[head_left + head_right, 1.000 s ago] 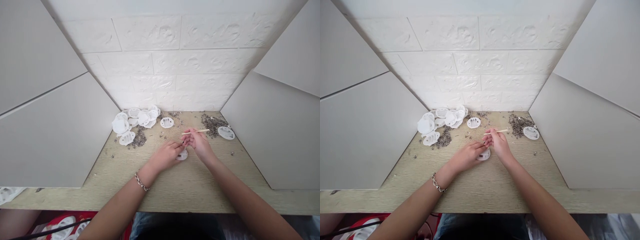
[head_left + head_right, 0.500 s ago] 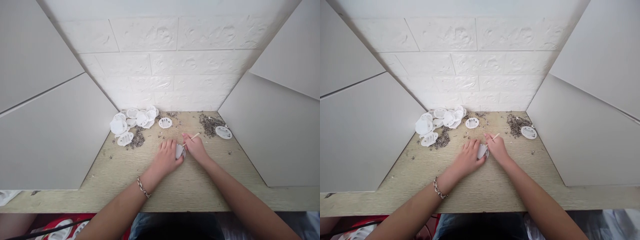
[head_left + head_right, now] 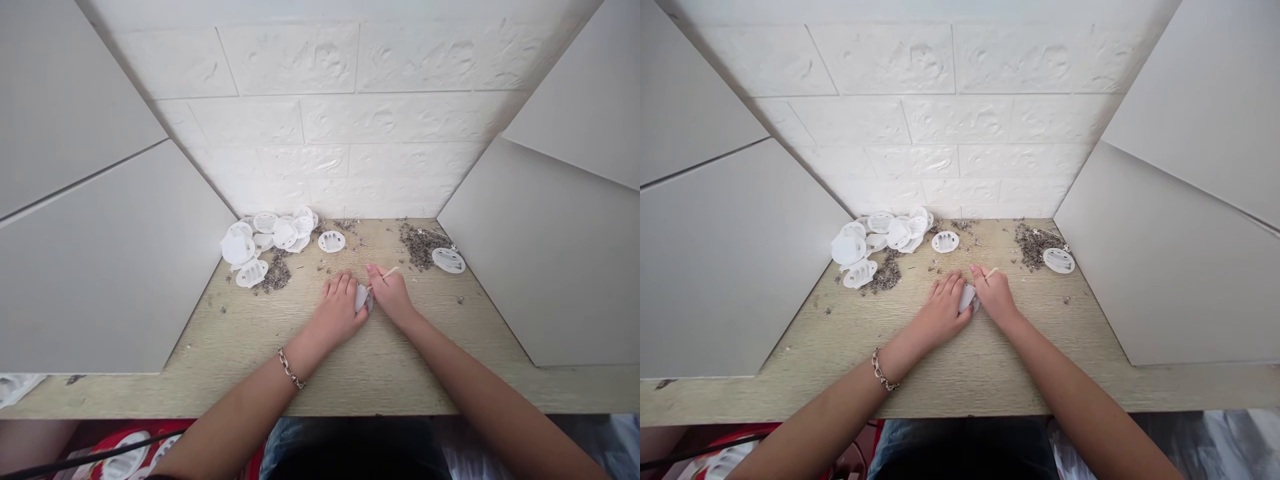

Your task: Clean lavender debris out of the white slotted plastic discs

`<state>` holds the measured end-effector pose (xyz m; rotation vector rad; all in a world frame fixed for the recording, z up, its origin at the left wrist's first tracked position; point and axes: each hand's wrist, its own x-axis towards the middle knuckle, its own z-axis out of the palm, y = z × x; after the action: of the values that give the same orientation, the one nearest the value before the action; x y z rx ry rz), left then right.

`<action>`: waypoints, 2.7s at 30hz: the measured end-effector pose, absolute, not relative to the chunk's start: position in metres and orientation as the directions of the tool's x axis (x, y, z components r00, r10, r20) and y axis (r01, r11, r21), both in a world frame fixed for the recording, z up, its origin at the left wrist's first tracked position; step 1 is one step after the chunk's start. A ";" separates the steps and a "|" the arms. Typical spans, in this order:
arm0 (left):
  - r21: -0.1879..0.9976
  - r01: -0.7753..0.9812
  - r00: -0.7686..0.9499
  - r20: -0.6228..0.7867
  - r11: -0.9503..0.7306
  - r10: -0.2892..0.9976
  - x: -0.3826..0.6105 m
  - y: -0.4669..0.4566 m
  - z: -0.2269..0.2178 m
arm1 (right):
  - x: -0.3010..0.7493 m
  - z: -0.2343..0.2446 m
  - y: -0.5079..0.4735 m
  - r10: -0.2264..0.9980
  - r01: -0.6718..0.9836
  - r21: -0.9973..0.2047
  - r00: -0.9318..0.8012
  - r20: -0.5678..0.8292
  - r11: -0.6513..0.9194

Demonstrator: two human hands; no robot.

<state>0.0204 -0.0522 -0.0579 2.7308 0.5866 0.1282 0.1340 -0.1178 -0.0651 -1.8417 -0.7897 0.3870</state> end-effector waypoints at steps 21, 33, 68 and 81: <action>0.321 0.457 0.860 0.077 -0.829 0.504 0.026 -0.051 -0.052 | 0.126 -0.057 -0.115 0.667 0.136 -0.979 0.745 -0.001 -0.153; 0.300 0.458 0.858 0.096 -0.837 0.504 0.027 -0.055 -0.055 | 0.127 -0.064 -0.106 0.685 0.352 -0.898 0.724 0.083 -0.263; 0.379 0.380 0.900 0.059 -0.844 0.432 0.027 -0.050 -0.058 | 0.129 -0.055 -0.098 0.693 0.316 -0.882 0.721 -0.017 -0.350; 0.404 0.370 0.899 0.073 -0.837 0.433 0.027 -0.049 -0.060 | 0.136 -0.053 -0.090 0.697 0.255 -0.887 0.710 -0.099 -0.386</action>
<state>0.0271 -0.0487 -0.0603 2.6783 0.5893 0.2274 0.1356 -0.0900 -0.0530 -1.9581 -0.7315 0.5803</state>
